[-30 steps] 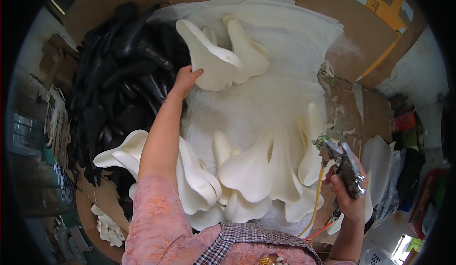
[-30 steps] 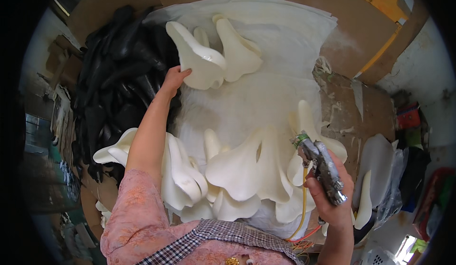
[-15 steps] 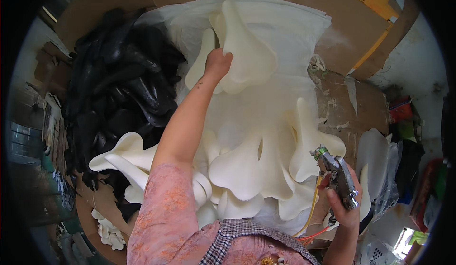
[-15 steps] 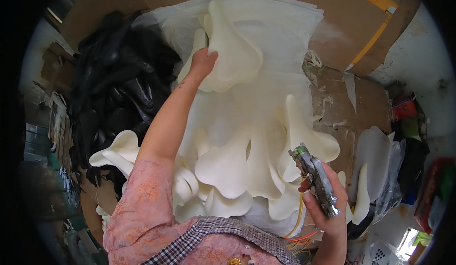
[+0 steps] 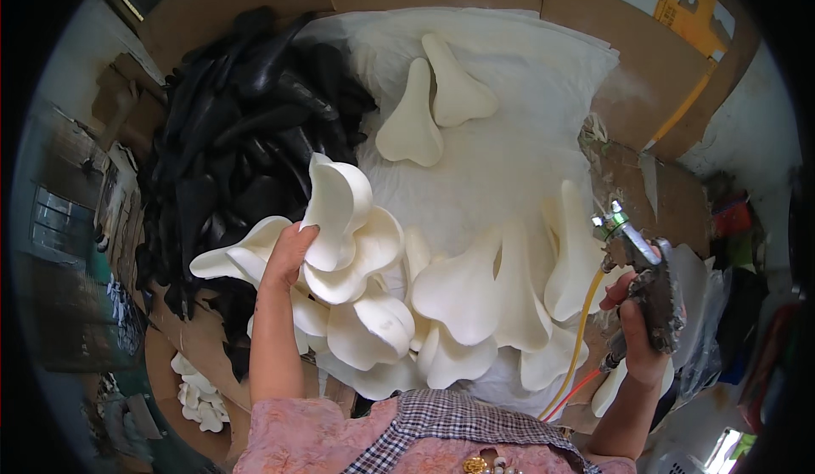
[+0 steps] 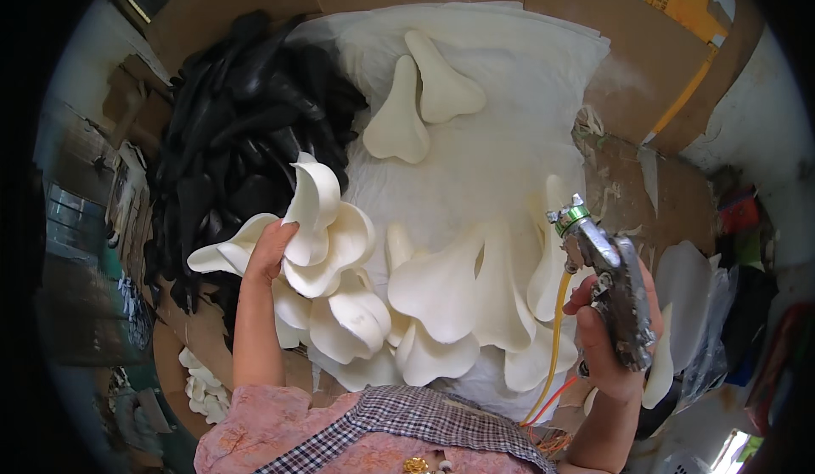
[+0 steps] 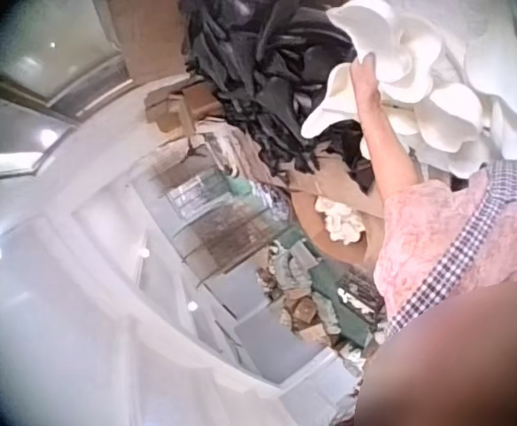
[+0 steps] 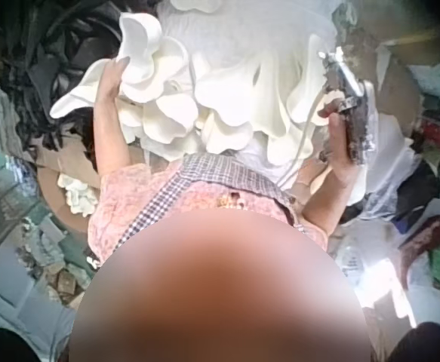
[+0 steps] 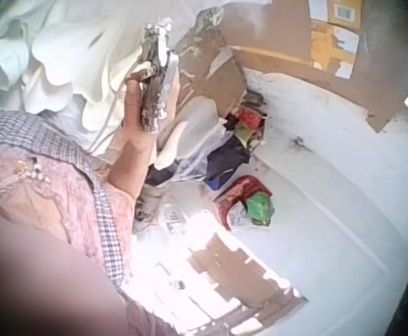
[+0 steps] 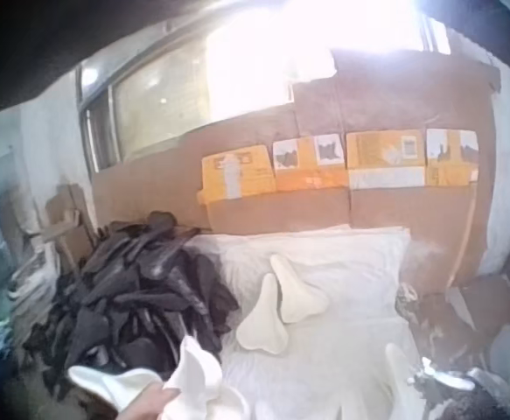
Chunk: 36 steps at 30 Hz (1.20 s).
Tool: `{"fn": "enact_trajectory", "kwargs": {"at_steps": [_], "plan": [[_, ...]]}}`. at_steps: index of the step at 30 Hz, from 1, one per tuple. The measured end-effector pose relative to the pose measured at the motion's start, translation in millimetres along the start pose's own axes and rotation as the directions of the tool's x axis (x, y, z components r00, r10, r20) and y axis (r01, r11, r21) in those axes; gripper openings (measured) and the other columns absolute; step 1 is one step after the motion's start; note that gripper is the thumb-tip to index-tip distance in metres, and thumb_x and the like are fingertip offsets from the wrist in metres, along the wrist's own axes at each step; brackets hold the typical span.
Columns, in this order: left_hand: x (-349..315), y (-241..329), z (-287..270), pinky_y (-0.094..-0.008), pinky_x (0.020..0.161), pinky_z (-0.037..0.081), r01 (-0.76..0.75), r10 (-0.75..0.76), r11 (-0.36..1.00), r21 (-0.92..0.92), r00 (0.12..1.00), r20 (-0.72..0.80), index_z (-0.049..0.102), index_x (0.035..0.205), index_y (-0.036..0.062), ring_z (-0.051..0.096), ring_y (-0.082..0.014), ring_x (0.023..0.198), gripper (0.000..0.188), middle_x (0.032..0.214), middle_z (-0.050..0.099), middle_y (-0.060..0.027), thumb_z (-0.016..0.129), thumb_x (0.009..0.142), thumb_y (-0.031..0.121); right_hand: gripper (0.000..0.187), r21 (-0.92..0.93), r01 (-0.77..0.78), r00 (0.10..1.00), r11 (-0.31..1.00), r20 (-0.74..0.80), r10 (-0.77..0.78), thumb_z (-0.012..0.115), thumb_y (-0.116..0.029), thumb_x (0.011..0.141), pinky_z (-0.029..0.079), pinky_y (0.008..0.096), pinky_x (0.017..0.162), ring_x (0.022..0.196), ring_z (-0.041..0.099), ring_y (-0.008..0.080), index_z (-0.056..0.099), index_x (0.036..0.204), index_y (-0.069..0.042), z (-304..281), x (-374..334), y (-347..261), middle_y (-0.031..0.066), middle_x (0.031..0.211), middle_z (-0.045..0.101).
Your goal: The recorder is sorting, inspecting, and arranging white foam seat padding or cushioning components on a workbench in a factory setting.
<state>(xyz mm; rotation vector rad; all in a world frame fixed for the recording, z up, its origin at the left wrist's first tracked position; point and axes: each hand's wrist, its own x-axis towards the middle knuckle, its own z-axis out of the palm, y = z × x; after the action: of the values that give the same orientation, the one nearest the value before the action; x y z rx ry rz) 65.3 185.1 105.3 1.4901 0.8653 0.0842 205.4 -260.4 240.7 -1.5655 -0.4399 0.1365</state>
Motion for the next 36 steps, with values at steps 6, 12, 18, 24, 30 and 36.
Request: {"fn": "enact_trajectory", "kwargs": {"at_steps": [6, 12, 18, 24, 30, 36], "plan": [[-11, 12, -14, -0.0260, 0.080, 0.048, -0.244, 0.196, 0.938, -0.248, 0.960, -0.201, 0.056, 0.115, -0.0010, 0.061, -0.0139, 0.088, 0.031, 0.100, 0.065, -0.0081, 0.056, 0.088, 0.014, 0.056, -0.169, -0.203, 0.922, 0.965, 0.300, 0.246, 0.069, -0.005, 0.078, 0.048, 0.0254, 0.077, 0.084, 0.059, 0.0106, 0.046, 0.129, 0.000, 17, -11, 9, 0.0062, 0.095, 0.062], [-2, 43, -17, -0.0314, 0.089, 0.046, -0.459, 0.393, 0.876, -0.145, 0.856, -0.336, 0.035, 0.134, -0.0015, 0.057, -0.0210, 0.103, 0.056, 0.119, 0.056, -0.0151, 0.057, 0.083, 0.005, 0.059, -0.074, -0.120, 0.988, 0.990, 0.085, 0.126, 0.071, -0.013, 0.079, 0.048, 0.0247, 0.072, 0.077, 0.058, 0.0108, 0.045, 0.130, 0.001, 50, 10, -11, 0.0055, 0.085, 0.061], [59, 72, 3, -0.0322, 0.096, 0.041, -0.465, 0.426, 0.874, -0.141, 0.873, -0.239, 0.031, 0.137, -0.0030, 0.053, -0.0245, 0.110, 0.062, 0.126, 0.050, -0.0183, 0.055, 0.082, 0.008, 0.056, -0.247, -0.117, 0.973, 0.962, 0.168, 0.161, 0.072, -0.010, 0.079, 0.047, 0.0244, 0.074, 0.078, 0.057, 0.0096, 0.047, 0.129, 0.000, 35, 15, -3, 0.0047, 0.092, 0.062], [166, 95, 52, -0.0300, 0.088, 0.045, -0.420, 0.434, 0.876, -0.237, 0.901, 0.009, 0.039, 0.131, -0.0058, 0.055, -0.0217, 0.104, 0.059, 0.120, 0.053, -0.0154, 0.054, 0.076, 0.011, 0.056, -0.193, -0.228, 0.946, 0.954, 0.186, 0.264, 0.069, -0.008, 0.079, 0.048, 0.0259, 0.074, 0.079, 0.059, 0.0116, 0.046, 0.129, 0.002, 8, 6, 7, 0.0068, 0.092, 0.063], [265, 70, 101, -0.0309, 0.080, 0.047, -0.309, 0.305, 0.944, 0.116, 0.951, 0.050, 0.057, 0.111, -0.0024, 0.059, -0.0228, 0.087, 0.046, 0.100, 0.060, -0.0107, 0.060, 0.068, 0.013, 0.058, -0.232, -0.173, 0.978, 0.957, 0.072, 0.194, 0.067, -0.011, 0.082, 0.051, 0.0282, 0.073, 0.079, 0.060, 0.0145, 0.041, 0.131, 0.004, -3, 13, 9, 0.0097, 0.090, 0.061], [305, 48, 108, -0.0377, 0.090, 0.041, -0.160, 0.163, 0.987, -0.036, 0.980, 0.114, 0.049, 0.128, 0.0101, 0.053, -0.0241, 0.107, 0.066, 0.117, 0.057, -0.0072, 0.069, 0.065, 0.023, 0.066, -0.090, -0.107, 0.980, 0.990, -0.178, 0.090, 0.069, -0.021, 0.078, 0.051, 0.0344, 0.074, 0.081, 0.058, 0.0179, 0.040, 0.133, 0.003, -35, 5, 2, 0.0094, 0.093, 0.060]]}}
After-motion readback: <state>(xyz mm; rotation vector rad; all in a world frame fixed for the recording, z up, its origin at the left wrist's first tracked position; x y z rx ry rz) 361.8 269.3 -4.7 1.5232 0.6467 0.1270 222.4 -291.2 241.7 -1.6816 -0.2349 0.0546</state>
